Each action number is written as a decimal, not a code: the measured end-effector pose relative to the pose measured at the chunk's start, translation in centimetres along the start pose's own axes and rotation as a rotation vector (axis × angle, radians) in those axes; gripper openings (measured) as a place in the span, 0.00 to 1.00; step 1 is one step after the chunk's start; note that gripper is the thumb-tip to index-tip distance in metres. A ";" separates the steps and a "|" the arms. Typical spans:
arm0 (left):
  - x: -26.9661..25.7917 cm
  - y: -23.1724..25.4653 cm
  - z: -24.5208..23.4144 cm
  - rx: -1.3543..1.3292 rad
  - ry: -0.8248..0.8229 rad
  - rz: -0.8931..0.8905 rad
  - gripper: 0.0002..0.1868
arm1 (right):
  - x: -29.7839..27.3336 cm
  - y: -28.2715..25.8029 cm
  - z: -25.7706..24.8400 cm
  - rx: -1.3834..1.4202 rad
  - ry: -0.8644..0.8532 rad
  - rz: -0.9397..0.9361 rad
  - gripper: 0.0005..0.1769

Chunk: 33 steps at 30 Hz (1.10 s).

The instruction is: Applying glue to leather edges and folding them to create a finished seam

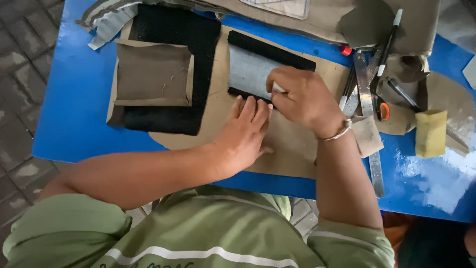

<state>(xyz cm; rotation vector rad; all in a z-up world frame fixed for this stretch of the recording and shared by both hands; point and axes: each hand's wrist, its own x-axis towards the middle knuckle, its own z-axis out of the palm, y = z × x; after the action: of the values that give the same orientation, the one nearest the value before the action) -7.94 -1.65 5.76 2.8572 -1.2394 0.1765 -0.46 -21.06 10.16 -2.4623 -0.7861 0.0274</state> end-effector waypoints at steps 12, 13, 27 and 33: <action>0.1 -0.1 -0.7 -0.007 -0.080 0.017 0.50 | 1.0 -1.0 0.0 0.180 -0.001 0.048 0.09; 0.2 -0.1 -0.7 -0.008 -0.081 0.016 0.50 | 1.4 -1.0 0.6 0.181 -0.002 0.048 0.09; 0.5 -0.3 -0.8 -0.102 -0.149 -0.008 0.50 | 0.5 -0.3 -1.3 0.129 -0.050 0.123 0.15; 1.3 -0.7 0.5 0.027 0.128 -0.096 0.62 | 0.0 -0.6 -3.0 0.164 0.233 0.258 0.15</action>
<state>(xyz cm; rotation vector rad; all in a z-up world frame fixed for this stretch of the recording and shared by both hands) -6.50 -2.15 5.42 2.8677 -1.0833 0.3706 -0.24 -22.16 12.95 -2.3409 -0.3500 -0.0943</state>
